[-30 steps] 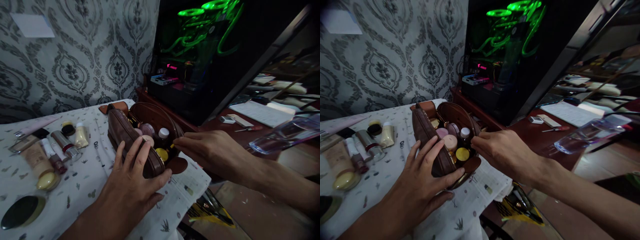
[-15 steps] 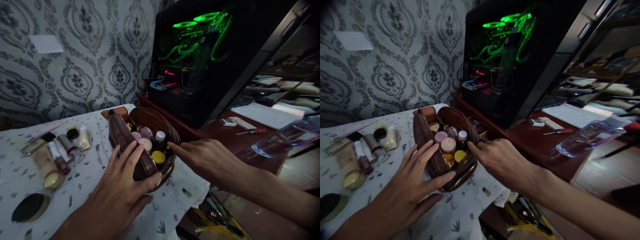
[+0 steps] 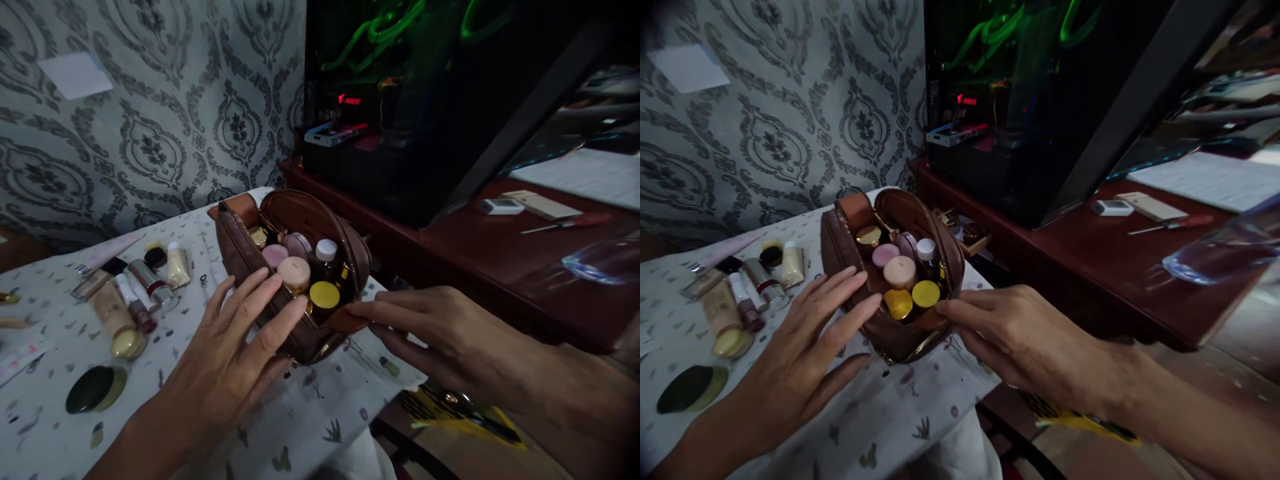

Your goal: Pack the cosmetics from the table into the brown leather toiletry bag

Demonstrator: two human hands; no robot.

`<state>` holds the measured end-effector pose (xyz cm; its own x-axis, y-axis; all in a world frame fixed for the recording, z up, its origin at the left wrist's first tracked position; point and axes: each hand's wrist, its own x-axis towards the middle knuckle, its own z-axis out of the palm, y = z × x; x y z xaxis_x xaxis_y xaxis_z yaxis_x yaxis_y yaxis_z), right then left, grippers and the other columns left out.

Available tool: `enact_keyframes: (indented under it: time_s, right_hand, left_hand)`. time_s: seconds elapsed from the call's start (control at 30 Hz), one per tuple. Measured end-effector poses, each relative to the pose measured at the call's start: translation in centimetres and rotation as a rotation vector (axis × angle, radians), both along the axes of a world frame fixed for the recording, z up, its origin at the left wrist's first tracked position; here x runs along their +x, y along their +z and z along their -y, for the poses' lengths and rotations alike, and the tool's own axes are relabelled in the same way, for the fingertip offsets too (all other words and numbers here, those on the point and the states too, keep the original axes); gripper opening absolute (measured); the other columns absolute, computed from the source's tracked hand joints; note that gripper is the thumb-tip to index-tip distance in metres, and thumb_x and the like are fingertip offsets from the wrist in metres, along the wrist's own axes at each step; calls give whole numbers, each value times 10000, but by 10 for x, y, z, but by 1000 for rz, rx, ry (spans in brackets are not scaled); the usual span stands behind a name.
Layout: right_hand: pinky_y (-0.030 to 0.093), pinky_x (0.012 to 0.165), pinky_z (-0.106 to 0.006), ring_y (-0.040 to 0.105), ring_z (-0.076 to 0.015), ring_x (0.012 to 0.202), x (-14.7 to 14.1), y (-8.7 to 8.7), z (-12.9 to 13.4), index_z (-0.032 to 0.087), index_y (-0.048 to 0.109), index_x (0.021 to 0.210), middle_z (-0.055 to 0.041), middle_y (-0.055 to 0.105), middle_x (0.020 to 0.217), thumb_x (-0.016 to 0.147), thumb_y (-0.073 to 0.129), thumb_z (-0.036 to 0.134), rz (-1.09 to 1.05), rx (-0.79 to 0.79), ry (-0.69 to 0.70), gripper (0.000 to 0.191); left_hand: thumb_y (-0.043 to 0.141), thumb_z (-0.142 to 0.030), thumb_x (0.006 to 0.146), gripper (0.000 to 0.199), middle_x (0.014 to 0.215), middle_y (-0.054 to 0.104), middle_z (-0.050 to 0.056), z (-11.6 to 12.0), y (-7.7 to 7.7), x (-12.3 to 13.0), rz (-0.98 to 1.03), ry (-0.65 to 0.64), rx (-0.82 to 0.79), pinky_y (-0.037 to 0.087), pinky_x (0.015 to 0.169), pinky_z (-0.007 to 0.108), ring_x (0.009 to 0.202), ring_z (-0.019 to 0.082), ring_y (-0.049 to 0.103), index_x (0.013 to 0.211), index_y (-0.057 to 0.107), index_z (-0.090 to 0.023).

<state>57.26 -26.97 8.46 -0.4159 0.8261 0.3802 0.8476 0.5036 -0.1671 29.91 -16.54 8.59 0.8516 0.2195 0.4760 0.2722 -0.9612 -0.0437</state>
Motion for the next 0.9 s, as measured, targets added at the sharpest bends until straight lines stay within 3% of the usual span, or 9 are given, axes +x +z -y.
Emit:
enact_keyframes:
  time_s: [0.2,0.37,0.57,0.67,0.8,0.83,0.9]
  right_hand:
    - [394,523,-245,543,-113,579,1,-27,1,161,555,1194,7,583,721,1019,401,113,-98,167,47,238]
    - [427,537,-266,538,-135,603,6,-43,2,157,498,1274,-5,592,732,980,446,73,-123,237,53,311]
    - [449,514,-287,574,-140,585,13,-54,1,169,493,1339,7,600,675,950,492,44,-186,244,74,408]
    - [476,548,-303,627,-137,644,3,-58,8,198,519,1362,6,625,699,985,508,102,-217,229,-1,389]
    - [533,681,-374,667,-163,749,-14,-65,16,266,614,1287,-10,648,759,999,523,159,-381,268,-310,320]
    - [538,685,-378,672,-165,758,-15,-67,15,278,620,1291,-11,655,768,999,523,159,-408,271,-337,330]
    - [535,627,-335,673,-148,739,-9,-68,9,282,568,1382,-7,675,781,994,531,157,-399,267,-223,408]
  left_hand:
    - [553,-88,956,552,1491,514,149,-2,-8,2,27,32,-21,300,1225,531,1471,278,384,1479,404,-188]
    - [573,-75,932,603,1520,491,103,-2,-11,-2,31,54,-32,324,1216,551,1464,281,398,1476,398,-268]
    - [599,-65,908,534,1515,487,55,-1,-20,-1,86,90,-34,328,1219,538,1448,274,422,1376,500,-303]
    - [638,-66,888,466,1461,542,56,-1,-27,1,175,89,-18,368,1196,537,1409,282,475,1293,556,-282]
    - [630,-52,885,388,1458,549,60,-3,-34,3,242,67,-14,382,1181,564,1399,285,489,1214,594,-257]
    - [632,-49,882,379,1462,545,62,-4,-35,3,253,60,-10,380,1182,568,1400,286,488,1202,600,-250]
    - [644,-40,870,386,1470,537,65,-3,-35,5,263,54,-11,376,1184,570,1403,283,483,1197,600,-241]
